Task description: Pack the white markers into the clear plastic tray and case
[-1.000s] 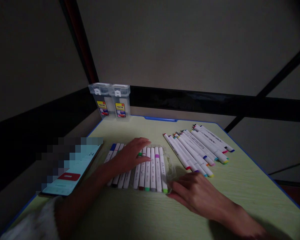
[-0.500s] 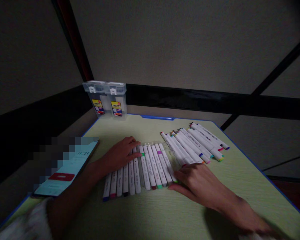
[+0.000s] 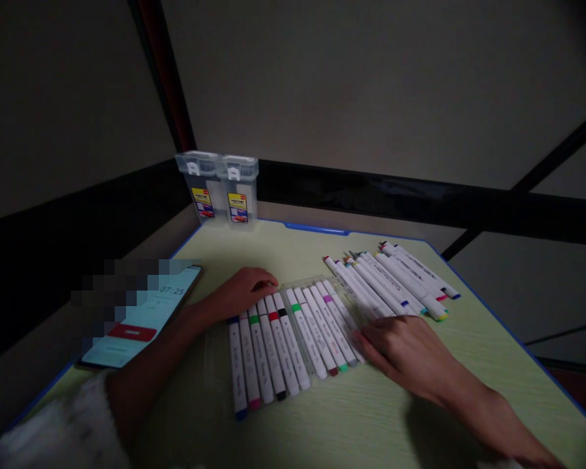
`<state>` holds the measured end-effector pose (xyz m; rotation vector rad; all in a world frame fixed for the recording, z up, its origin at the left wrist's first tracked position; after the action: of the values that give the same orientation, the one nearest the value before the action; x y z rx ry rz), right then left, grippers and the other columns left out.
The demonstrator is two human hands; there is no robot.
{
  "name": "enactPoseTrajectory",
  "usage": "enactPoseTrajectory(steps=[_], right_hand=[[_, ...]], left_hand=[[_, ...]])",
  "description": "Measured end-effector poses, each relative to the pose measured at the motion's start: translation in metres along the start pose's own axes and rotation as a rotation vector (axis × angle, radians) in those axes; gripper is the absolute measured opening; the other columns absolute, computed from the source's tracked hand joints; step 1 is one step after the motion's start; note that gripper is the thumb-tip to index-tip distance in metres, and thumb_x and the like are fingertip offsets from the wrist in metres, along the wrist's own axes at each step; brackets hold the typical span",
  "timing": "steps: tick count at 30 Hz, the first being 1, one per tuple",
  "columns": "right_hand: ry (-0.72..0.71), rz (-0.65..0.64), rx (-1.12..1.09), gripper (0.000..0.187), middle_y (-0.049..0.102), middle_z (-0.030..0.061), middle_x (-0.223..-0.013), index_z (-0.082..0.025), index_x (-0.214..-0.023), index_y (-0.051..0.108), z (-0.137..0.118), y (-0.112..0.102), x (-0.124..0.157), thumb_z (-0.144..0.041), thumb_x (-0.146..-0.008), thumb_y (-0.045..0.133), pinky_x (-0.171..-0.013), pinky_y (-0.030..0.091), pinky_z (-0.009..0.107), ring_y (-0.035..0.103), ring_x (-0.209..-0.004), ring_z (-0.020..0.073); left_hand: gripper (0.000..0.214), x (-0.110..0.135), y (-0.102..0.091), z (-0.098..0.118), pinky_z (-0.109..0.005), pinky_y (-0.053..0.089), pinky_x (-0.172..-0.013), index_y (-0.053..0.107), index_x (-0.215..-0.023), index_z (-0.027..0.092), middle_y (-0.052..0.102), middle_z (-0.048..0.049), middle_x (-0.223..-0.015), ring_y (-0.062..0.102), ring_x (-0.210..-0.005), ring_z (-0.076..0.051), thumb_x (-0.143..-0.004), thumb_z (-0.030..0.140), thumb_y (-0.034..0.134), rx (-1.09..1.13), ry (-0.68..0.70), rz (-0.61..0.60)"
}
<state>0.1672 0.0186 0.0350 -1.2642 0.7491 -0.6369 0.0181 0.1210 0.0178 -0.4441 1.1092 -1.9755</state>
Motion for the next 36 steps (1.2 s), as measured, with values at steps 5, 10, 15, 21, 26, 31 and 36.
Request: enactPoseTrajectory(steps=[5, 10, 15, 21, 26, 31, 36], right_hand=[[0.009, 0.063, -0.017, 0.05, 0.057, 0.0027, -0.046, -0.018, -0.054, 0.056, 0.006, -0.005, 0.0, -0.028, -0.093, 0.026, -0.047, 0.02, 0.031, 0.049, -0.038, 0.0128], [0.002, 0.158, -0.018, 0.048, 0.054, 0.0017, -0.047, -0.017, -0.057, 0.053, -0.002, -0.018, -0.006, -0.028, -0.094, 0.025, -0.047, 0.022, 0.03, 0.048, -0.04, 0.012], [-0.139, 0.119, -0.05, 0.031, 0.056, 0.0002, -0.052, -0.018, -0.063, 0.052, -0.055, -0.025, -0.02, -0.019, -0.09, 0.037, -0.049, 0.023, 0.03, 0.048, -0.044, 0.0123], [-0.255, 0.162, -0.096, 0.021, 0.054, -0.0006, -0.052, -0.018, -0.067, 0.051, -0.105, -0.029, -0.029, -0.013, -0.085, 0.041, -0.047, 0.023, 0.032, 0.045, -0.044, 0.0131], [-0.275, 0.283, -0.16, 0.032, 0.051, -0.0018, -0.048, -0.019, -0.062, 0.049, -0.112, -0.031, -0.027, -0.017, -0.091, 0.035, -0.047, 0.023, 0.032, 0.042, -0.044, 0.012], [-0.281, 0.324, -0.238, 0.042, 0.05, -0.0021, -0.047, -0.019, -0.06, 0.049, -0.114, -0.032, -0.023, -0.033, -0.095, 0.029, -0.045, 0.022, 0.031, 0.041, -0.042, 0.0113], [-0.265, 0.271, -0.27, 0.045, 0.051, -0.0016, -0.048, -0.019, -0.062, 0.051, -0.118, -0.026, -0.024, -0.035, -0.096, 0.026, -0.044, 0.021, 0.032, 0.044, -0.042, 0.0119]], left_hand=[[0.019, 0.004, -0.011, -0.004, -0.022, 0.041, -0.061, 0.06, -0.088, 0.013, 0.062, -0.0016, -0.077, 0.056, -0.067, -0.013, -0.08, 0.024, 0.046, 0.017, -0.014, -0.017], [0.015, 0.01, -0.021, -0.005, -0.022, 0.039, -0.061, 0.057, -0.079, 0.014, 0.06, -0.0016, -0.077, 0.054, -0.068, -0.013, -0.08, 0.018, 0.043, -0.078, 0.011, -0.019], [0.014, 0.017, -0.029, -0.001, -0.023, 0.037, -0.062, 0.056, -0.077, 0.014, 0.058, -0.0019, -0.076, 0.052, -0.068, -0.013, -0.08, 0.015, 0.042, -0.127, 0.036, -0.048], [0.017, 0.03, -0.027, 0.013, -0.023, 0.036, -0.062, 0.053, -0.068, 0.016, 0.055, -0.0008, -0.076, 0.05, -0.069, -0.013, -0.082, 0.016, 0.043, -0.289, 0.097, -0.117], [0.022, 0.037, -0.023, 0.011, -0.024, 0.036, -0.063, 0.055, -0.067, 0.016, 0.054, -0.0007, -0.075, 0.051, -0.069, -0.014, -0.085, 0.019, 0.042, -0.391, 0.075, -0.128], [0.024, 0.039, -0.023, 0.01, -0.024, 0.035, -0.061, 0.058, -0.068, 0.016, 0.056, -0.0012, -0.075, 0.051, -0.069, -0.014, -0.086, 0.019, 0.042, -0.416, 0.047, -0.126], [0.029, 0.037, -0.021, 0.017, -0.028, 0.035, -0.062, 0.059, -0.066, 0.016, 0.057, -0.0033, -0.073, 0.052, -0.068, -0.016, -0.087, 0.022, 0.04, -0.551, 0.083, -0.108]])
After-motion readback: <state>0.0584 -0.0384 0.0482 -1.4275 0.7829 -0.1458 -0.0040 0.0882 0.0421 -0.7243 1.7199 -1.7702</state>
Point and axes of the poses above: each hand's wrist, its own x-axis away from the middle knuckle, its own y-axis out of the palm, z = x × y, the point moved 10 cm from there along -x, towards the middle knuckle
